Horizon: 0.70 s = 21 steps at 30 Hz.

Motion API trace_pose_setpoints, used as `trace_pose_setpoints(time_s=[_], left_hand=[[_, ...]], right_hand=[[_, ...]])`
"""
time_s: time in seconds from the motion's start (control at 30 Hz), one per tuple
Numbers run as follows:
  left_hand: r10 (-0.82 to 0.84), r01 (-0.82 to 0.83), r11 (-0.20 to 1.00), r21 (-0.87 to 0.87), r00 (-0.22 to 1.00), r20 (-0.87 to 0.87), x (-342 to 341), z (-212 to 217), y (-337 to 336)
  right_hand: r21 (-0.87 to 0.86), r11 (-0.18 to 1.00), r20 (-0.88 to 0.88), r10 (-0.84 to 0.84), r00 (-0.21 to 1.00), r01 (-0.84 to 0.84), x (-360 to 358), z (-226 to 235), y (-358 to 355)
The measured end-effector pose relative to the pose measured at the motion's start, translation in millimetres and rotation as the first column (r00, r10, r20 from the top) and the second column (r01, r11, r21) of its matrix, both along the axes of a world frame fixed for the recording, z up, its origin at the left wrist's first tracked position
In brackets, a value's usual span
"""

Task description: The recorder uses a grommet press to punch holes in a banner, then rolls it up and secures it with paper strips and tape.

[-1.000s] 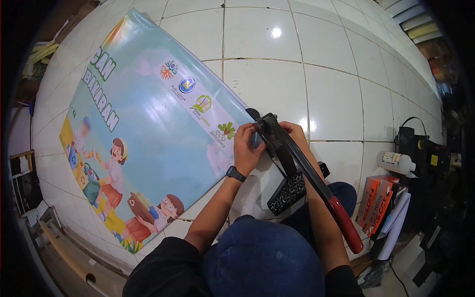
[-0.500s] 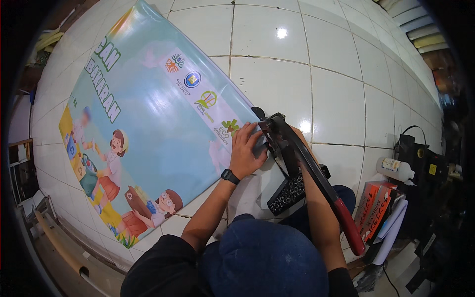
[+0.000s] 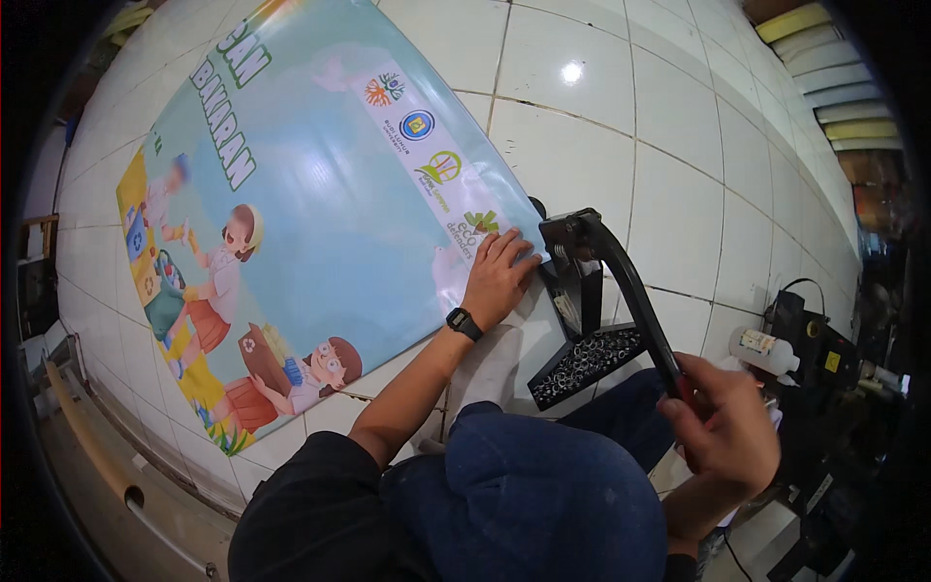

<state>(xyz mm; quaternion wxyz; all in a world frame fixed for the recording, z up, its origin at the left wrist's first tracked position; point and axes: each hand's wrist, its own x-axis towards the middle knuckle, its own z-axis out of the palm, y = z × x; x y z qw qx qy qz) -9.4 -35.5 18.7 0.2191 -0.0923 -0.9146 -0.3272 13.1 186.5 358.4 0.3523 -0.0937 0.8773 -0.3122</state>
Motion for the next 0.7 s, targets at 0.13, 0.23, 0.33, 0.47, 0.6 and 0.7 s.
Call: trace_pose_setpoints(time_s=[0.13,0.23,0.33,0.47,0.6,0.7], left_hand=[[0.021,-0.021,0.999,0.028,1.000,0.020,3,3,3],[0.015,-0.017,0.999,0.045,0.999,0.032,4,4,4],[0.015,-0.017,0.999,0.040,0.999,0.034,4,6,5],[0.008,-0.010,0.999,0.043,0.999,0.045,2,7,7],[0.006,-0.008,0.998,0.059,0.999,0.050,4,5,7],[-0.031,0.027,0.997,0.077,0.998,0.049,7,16,9]], right_hand=[[0.243,0.970,-0.319,0.106,0.942,-0.027,29,-26,-23],[0.253,0.945,-0.343,-0.114,0.932,0.209,45,-46,-24],[0.133,0.968,-0.363,-0.152,0.919,0.212,51,-60,-21],[0.121,0.963,-0.350,-0.185,0.918,0.240,51,-79,-14],[0.019,0.963,-0.334,-0.248,0.909,0.269,56,-119,-5],[-0.083,0.945,-0.339,-0.324,0.883,0.315,57,-151,2]])
